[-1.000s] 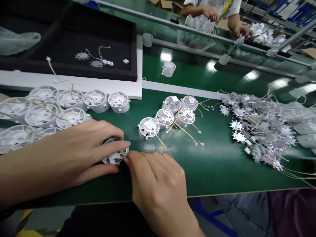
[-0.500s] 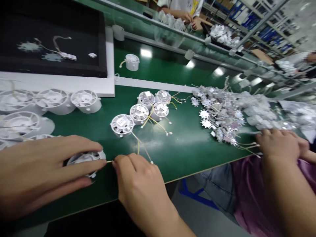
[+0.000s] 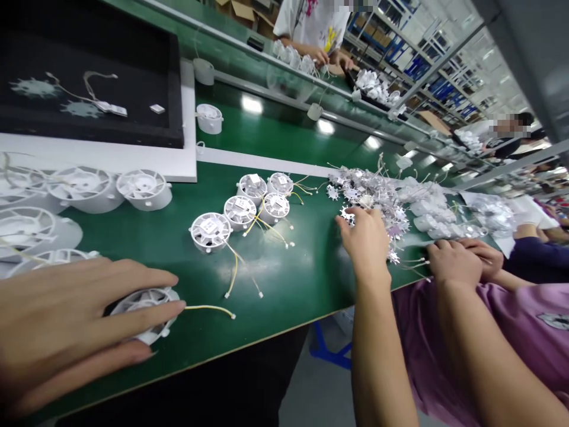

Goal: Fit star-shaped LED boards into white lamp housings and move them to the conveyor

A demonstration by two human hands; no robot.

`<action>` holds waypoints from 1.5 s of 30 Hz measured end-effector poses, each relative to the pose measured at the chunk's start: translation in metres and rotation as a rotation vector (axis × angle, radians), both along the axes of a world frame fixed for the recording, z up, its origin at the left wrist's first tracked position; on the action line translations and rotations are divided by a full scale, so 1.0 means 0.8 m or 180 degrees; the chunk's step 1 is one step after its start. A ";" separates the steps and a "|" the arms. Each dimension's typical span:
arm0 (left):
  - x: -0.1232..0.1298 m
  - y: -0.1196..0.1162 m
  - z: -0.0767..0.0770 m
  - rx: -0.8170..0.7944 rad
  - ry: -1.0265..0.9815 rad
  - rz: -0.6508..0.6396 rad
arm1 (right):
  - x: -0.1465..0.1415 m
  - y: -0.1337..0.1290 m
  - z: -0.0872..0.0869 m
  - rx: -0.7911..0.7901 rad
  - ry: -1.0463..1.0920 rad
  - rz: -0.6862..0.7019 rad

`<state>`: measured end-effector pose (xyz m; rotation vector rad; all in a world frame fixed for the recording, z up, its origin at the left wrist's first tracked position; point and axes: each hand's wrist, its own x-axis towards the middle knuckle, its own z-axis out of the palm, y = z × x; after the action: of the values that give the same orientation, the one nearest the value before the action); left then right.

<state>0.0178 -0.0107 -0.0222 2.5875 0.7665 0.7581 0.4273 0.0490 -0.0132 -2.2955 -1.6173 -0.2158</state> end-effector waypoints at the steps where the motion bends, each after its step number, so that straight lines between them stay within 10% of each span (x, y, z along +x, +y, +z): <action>1: 0.006 0.000 0.003 -0.0015 -0.0016 0.0020 | 0.002 0.004 -0.001 0.0042 0.0026 0.0060; 11: 0.000 -0.004 0.029 -0.0140 -0.0036 0.0399 | -0.133 -0.051 0.081 0.1451 0.1531 0.1079; 17: -0.002 0.003 0.037 -0.0208 -0.0463 0.0696 | -0.221 -0.079 0.087 0.0657 0.2541 0.2163; 27: 0.001 0.005 0.049 -0.1609 -0.0901 0.0173 | -0.227 -0.065 0.061 0.0068 0.4116 0.2443; 45: -0.004 0.009 0.047 -0.3098 -0.1465 -0.0283 | -0.227 -0.060 0.055 -0.0171 0.3323 0.2656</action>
<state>0.0148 -0.0035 0.0158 1.4968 0.6379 0.6761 0.2456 0.0014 0.0311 -1.1392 -1.7101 1.0237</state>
